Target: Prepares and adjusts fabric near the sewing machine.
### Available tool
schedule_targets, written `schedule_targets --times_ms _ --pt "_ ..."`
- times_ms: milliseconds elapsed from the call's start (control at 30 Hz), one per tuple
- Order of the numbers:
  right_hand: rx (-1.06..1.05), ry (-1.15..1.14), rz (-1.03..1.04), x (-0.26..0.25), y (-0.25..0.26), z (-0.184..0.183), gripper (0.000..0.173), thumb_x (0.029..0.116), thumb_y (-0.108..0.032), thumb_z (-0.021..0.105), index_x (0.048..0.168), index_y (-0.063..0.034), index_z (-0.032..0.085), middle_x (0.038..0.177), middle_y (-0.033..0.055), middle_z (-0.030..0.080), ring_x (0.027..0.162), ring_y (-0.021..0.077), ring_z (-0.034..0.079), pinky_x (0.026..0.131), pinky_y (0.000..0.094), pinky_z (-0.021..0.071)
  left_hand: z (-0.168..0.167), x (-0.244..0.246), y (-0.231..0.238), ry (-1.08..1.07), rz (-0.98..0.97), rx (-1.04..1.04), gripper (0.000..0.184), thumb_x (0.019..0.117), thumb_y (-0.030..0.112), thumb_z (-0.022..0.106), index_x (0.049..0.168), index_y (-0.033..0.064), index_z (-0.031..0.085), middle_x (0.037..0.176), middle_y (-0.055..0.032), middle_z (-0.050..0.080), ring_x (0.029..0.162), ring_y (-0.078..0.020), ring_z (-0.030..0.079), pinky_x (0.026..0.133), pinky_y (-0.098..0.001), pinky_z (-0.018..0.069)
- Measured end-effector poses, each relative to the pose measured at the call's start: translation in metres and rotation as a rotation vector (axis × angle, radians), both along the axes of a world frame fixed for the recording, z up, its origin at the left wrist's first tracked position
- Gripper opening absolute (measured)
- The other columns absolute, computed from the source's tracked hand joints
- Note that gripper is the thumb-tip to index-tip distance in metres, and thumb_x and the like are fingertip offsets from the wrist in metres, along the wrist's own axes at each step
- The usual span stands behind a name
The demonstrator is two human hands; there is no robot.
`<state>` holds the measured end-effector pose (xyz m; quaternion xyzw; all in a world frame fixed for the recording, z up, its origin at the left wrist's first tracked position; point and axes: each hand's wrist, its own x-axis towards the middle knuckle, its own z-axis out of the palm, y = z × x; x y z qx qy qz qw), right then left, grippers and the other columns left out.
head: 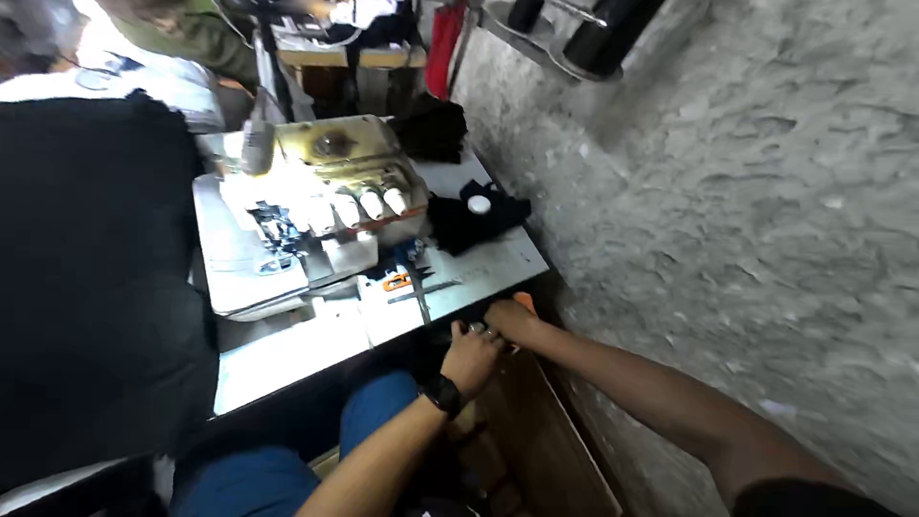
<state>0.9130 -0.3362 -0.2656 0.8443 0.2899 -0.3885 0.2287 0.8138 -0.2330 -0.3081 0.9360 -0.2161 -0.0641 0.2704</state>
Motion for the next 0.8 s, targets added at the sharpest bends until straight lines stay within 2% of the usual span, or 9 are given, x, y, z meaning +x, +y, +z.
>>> schedule_targets --times_ms 100,167,300,400,500,667,733,800 --pt "0.021 -0.011 -0.053 -0.004 0.001 0.005 0.028 0.0932 0.003 0.063 0.121 0.0049 0.067 0.129 0.0286 0.062 0.123 0.0476 0.058 0.101 0.0639 0.0471 -0.001 0.001 -0.001 0.012 -0.013 0.044 0.031 0.0960 0.004 0.061 0.124 0.0153 0.069 0.130 -0.0051 0.067 0.126 -0.0295 0.059 0.105 -0.0641 0.0359" --pt "0.035 -0.015 -0.025 0.001 -0.003 0.000 0.024 0.0922 0.002 0.065 0.116 0.0058 0.067 0.124 0.0289 0.064 0.117 0.0482 0.061 0.096 0.0650 0.0499 -0.001 0.001 -0.001 0.018 -0.017 0.056 0.028 0.0978 0.006 0.060 0.123 0.0149 0.068 0.131 -0.0045 0.067 0.126 -0.0288 0.059 0.105 -0.0639 0.0359" --pt "-0.160 0.053 0.013 0.016 -0.004 -0.011 0.029 0.0949 -0.015 0.068 0.115 0.0064 0.068 0.126 0.0279 0.064 0.120 0.0462 0.060 0.100 0.0663 0.0451 -0.001 0.004 -0.003 0.019 -0.012 0.057 0.028 0.0986 0.007 0.058 0.122 0.0159 0.069 0.130 -0.0033 0.067 0.125 -0.0275 0.060 0.106 -0.0632 0.0354" --pt "-0.252 0.112 0.030 0.021 0.004 -0.013 0.032 0.0964 -0.020 0.068 0.116 0.0053 0.068 0.128 0.0269 0.064 0.123 0.0444 0.059 0.101 0.0670 0.0432 -0.002 0.004 -0.002 0.032 -0.011 0.063 0.025 0.0992 0.007 0.057 0.120 0.0143 0.069 0.129 -0.0045 0.067 0.125 -0.0281 0.059 0.107 -0.0629 0.0348" --pt "-0.179 0.093 0.036 0.019 0.004 -0.018 0.028 0.0955 -0.014 0.068 0.113 0.0069 0.068 0.123 0.0296 0.064 0.118 0.0476 0.061 0.094 0.0681 0.0482 -0.001 0.004 -0.002 0.038 -0.011 0.084 0.027 0.0973 0.004 0.058 0.120 0.0149 0.068 0.128 -0.0044 0.067 0.124 -0.0278 0.060 0.106 -0.0623 0.0354" --pt "-0.076 0.035 0.039 0.013 0.000 -0.022 0.021 0.0972 -0.008 0.063 0.111 0.0066 0.069 0.122 0.0284 0.066 0.118 0.0473 0.061 0.096 0.0661 0.0475 -0.003 0.005 0.000 0.035 -0.011 0.080 0.028 0.0967 0.004 0.058 0.119 0.0157 0.068 0.130 -0.0033 0.066 0.125 -0.0275 0.059 0.105 -0.0616 0.0362" --pt "-0.025 0.007 -0.014 0.012 -0.001 -0.018 0.020 0.0968 -0.004 0.060 0.110 0.0088 0.068 0.121 0.0298 0.065 0.117 0.0487 0.061 0.095 0.0666 0.0487 -0.003 0.005 0.000 0.051 -0.013 0.072 0.028 0.0965 0.004 0.059 0.120 0.0155 0.068 0.131 -0.0043 0.066 0.126 -0.0288 0.058 0.106 -0.0633 0.0355" --pt "0.093 -0.028 -0.097 0.013 -0.003 -0.008 0.022 0.1009 -0.006 0.055 0.111 0.0084 0.068 0.121 0.0301 0.066 0.117 0.0493 0.062 0.094 0.0676 0.0492 -0.003 0.005 0.001 0.083 -0.012 0.061 0.028 0.0977 0.006 0.059 0.123 0.0142 0.068 0.134 -0.0063 0.065 0.129 -0.0308 0.058 0.107 -0.0650 0.0347"
